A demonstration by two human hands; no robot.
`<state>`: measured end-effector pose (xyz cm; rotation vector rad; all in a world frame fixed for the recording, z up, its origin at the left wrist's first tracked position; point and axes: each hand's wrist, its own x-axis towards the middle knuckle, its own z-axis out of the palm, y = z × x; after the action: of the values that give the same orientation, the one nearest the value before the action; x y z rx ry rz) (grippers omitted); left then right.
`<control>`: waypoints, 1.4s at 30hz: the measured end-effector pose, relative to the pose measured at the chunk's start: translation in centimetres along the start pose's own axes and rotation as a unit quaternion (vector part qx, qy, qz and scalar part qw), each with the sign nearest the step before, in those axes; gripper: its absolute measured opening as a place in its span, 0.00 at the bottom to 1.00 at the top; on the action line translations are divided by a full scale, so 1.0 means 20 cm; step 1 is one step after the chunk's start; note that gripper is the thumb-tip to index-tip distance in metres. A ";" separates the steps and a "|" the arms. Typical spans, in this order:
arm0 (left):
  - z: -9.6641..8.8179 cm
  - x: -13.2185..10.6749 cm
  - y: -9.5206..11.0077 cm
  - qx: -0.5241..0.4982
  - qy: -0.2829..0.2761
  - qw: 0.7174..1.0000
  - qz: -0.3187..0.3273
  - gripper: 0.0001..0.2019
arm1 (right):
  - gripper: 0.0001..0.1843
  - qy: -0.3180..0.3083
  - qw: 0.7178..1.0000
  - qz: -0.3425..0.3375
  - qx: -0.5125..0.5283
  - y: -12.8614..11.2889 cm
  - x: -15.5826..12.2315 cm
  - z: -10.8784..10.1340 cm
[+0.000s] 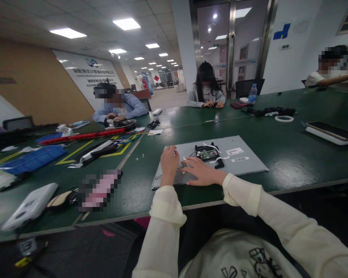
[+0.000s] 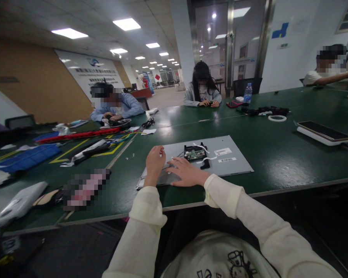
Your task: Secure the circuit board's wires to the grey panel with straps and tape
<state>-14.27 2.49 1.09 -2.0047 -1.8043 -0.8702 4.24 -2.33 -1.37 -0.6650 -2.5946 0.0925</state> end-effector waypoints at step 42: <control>0.00 -0.05 0.02 0.012 -0.066 0.998 0.009 0.10 | 0.30 0.067 0.800 0.569 -0.178 1.14 -0.48 -0.15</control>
<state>-13.98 1.60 0.59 -2.1045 -1.8526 -0.7218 23.11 13.19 -6.64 -2.1767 -1.7122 -0.0762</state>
